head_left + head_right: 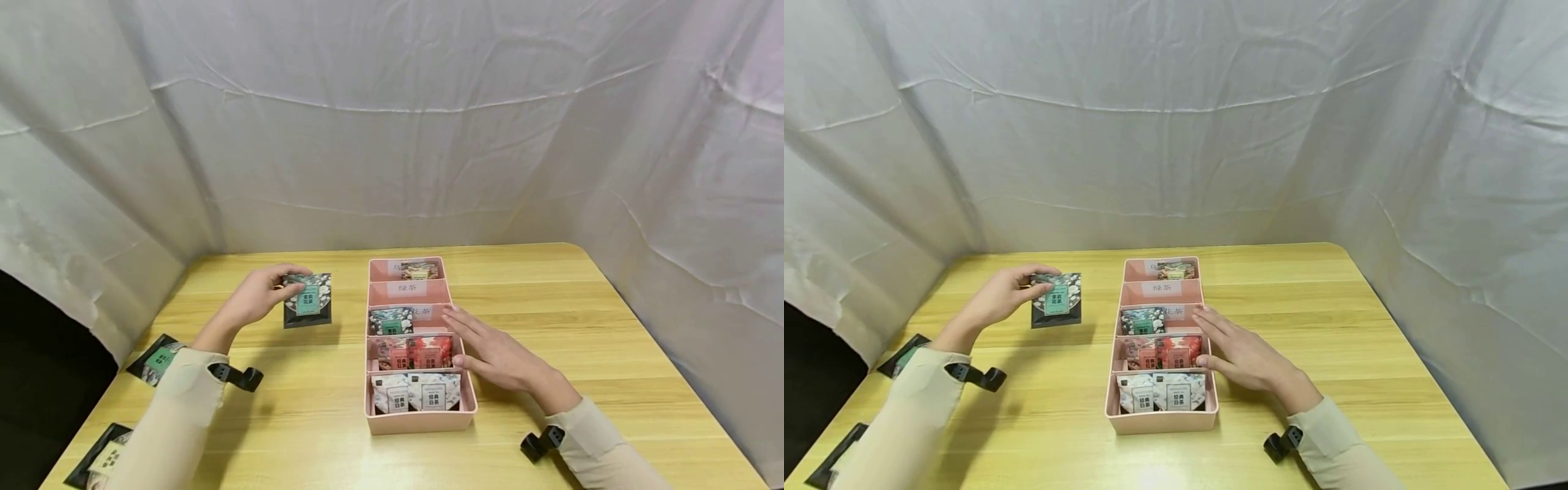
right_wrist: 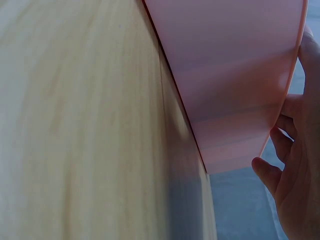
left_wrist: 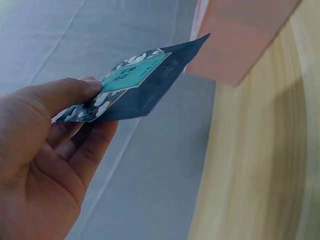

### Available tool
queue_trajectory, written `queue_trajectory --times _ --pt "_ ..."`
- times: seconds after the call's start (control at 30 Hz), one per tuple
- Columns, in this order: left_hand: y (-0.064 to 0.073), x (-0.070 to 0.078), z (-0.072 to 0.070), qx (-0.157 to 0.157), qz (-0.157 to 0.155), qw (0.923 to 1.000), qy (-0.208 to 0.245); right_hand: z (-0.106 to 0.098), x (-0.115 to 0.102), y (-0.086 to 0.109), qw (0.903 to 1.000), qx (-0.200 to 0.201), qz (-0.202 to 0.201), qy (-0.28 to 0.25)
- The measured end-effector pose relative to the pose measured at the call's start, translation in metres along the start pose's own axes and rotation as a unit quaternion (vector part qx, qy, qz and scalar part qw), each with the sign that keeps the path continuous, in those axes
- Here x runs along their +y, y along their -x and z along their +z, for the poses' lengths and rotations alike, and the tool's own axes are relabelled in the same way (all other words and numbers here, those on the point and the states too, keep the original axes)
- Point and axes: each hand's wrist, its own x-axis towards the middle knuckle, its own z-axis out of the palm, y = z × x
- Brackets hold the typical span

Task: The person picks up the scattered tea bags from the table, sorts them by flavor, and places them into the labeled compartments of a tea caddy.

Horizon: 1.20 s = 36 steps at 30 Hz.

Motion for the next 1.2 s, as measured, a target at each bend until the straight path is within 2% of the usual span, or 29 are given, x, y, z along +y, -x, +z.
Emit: queue_trajectory --times 0.3,0.63,0.8,1.2 --pt "-0.021 0.024 0.017 0.006 0.016 0.9997 0.017 0.0 -0.002 0.0 1.0 0.001 -0.004 0.002" --pt "-0.047 0.045 0.046 -0.023 0.054 0.996 0.067 0.0 -0.003 -0.002 0.9997 -0.005 -0.01 0.022" --pt "-0.055 0.051 0.06 -0.045 0.058 0.9944 0.075 -0.002 -0.004 -0.005 0.9987 -0.009 -0.022 0.045" --pt "-0.075 0.063 0.09 -0.063 0.075 0.9925 0.073 -0.011 -0.008 -0.001 0.9952 -0.02 -0.034 0.089"
